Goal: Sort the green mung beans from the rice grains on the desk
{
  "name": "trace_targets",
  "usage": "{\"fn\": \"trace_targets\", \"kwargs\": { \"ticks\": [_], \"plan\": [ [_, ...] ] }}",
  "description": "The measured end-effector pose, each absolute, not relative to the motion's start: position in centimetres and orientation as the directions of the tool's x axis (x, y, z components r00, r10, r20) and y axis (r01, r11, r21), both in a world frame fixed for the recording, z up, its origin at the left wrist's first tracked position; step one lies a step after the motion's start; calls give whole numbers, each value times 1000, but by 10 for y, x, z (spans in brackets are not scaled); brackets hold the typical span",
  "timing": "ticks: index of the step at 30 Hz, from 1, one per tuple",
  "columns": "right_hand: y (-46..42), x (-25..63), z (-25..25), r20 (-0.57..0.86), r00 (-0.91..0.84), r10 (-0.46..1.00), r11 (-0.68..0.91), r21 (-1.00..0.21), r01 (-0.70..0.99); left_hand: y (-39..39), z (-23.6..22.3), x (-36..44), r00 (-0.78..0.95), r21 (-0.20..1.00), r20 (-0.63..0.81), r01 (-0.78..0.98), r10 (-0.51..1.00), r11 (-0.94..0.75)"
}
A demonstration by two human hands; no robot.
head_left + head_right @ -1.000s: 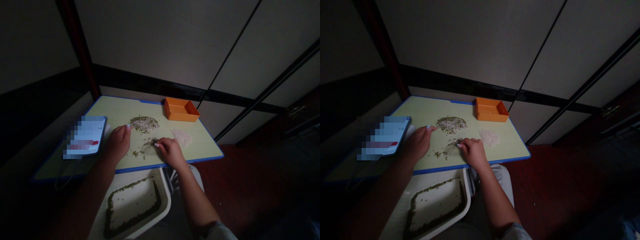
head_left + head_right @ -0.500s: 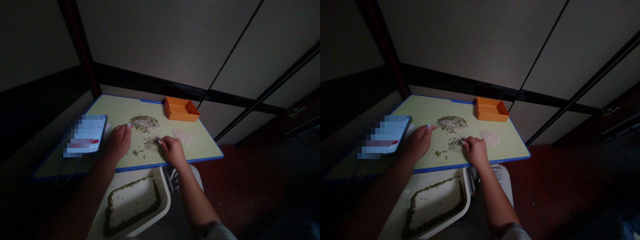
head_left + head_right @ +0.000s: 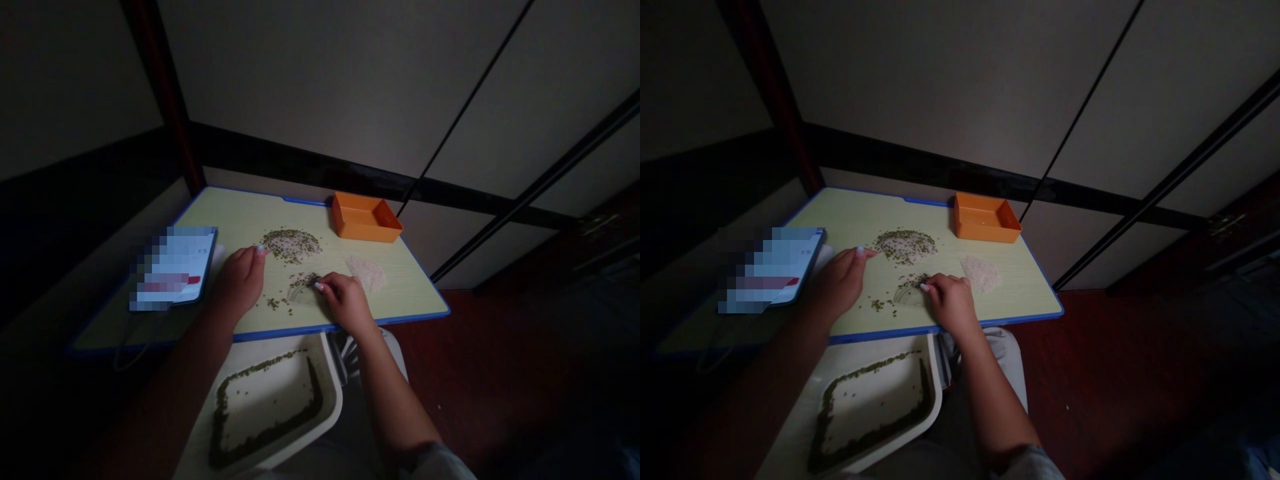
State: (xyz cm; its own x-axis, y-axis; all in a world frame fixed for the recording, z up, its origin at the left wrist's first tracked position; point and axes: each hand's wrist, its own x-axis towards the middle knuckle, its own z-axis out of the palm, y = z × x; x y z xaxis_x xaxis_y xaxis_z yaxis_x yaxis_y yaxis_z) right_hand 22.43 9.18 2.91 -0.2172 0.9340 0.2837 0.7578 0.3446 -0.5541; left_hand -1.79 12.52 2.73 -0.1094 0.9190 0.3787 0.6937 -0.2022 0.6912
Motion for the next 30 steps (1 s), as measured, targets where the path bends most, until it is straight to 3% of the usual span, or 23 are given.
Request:
{"fn": "trace_targets", "kwargs": {
  "ticks": [10,24,30],
  "plan": [
    [94,217,34,249,-207,946,311,-519,797,124,30,-16,-105,688,356,702,928,-184],
    [110,205,50,219,-316,923,381,-400,834,124,27,-19,-104,687,380,697,919,-205],
    [113,204,51,197,-336,921,389,-408,826,123,29,-18,-105,689,373,697,922,-199]
  ]
}}
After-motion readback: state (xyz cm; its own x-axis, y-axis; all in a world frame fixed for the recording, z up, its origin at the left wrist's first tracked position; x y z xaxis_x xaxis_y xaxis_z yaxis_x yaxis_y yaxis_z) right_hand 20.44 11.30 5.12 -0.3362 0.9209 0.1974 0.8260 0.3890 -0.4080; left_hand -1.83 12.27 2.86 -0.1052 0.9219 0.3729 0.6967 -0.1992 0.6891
